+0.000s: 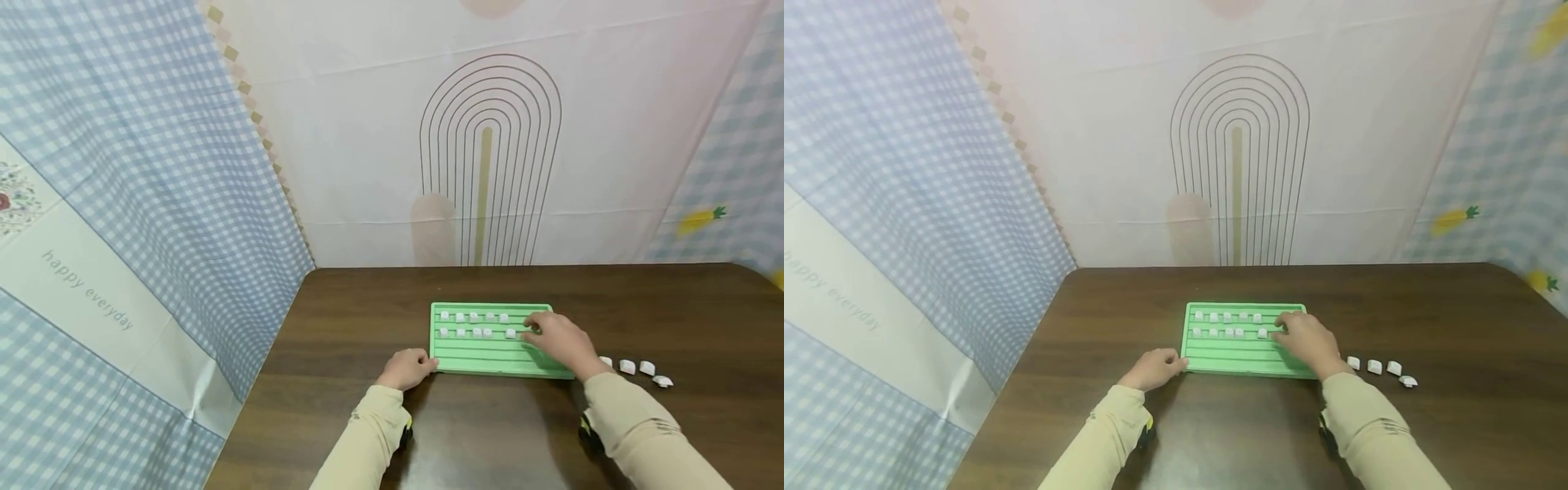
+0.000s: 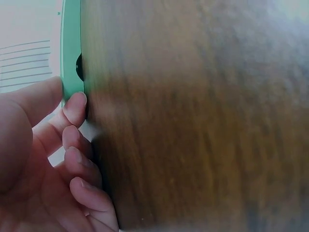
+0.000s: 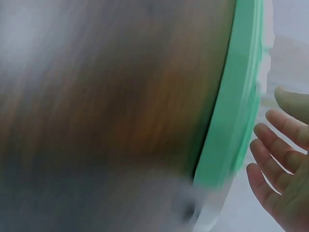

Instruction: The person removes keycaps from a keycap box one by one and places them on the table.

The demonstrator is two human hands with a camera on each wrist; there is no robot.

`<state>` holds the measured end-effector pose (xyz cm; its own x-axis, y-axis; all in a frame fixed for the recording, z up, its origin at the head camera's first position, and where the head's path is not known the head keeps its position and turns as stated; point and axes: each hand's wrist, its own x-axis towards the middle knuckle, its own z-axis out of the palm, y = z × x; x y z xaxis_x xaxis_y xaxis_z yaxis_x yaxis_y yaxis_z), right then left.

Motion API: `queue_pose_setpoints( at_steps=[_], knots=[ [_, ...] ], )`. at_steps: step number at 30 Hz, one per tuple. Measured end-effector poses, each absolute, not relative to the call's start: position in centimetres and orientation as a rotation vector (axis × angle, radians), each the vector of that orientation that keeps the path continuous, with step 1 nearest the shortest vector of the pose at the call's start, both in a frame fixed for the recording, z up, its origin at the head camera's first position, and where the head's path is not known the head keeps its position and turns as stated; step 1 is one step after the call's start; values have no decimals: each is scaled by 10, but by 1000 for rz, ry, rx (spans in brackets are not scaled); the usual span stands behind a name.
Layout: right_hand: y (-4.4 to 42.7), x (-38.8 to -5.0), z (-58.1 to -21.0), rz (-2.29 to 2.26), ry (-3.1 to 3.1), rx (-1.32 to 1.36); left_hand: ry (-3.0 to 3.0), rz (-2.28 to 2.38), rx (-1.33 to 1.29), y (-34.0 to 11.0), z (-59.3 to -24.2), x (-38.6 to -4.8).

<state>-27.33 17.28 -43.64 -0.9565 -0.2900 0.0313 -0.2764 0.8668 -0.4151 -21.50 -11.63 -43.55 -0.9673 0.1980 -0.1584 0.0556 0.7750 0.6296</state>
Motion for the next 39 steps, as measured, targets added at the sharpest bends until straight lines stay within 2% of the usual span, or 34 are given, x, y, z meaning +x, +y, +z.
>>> queue_pose_setpoints(
  at_steps=[8, 21, 29, 39],
  knots=[
    [149, -275, -440, -542, 3080, -509, 2755, 948, 200, -113, -436, -217],
    [151, -278, -438, -543, 3118, -510, 2762, 938, 207, -113, -434, -220],
    [187, -276, -426, -596, 3060, -384, 2769, 936, 209, -115, -437, -219],
    [243, -274, -431, -522, 2984, -215, 2785, 920, 223, -116, -440, -219]
  ],
)
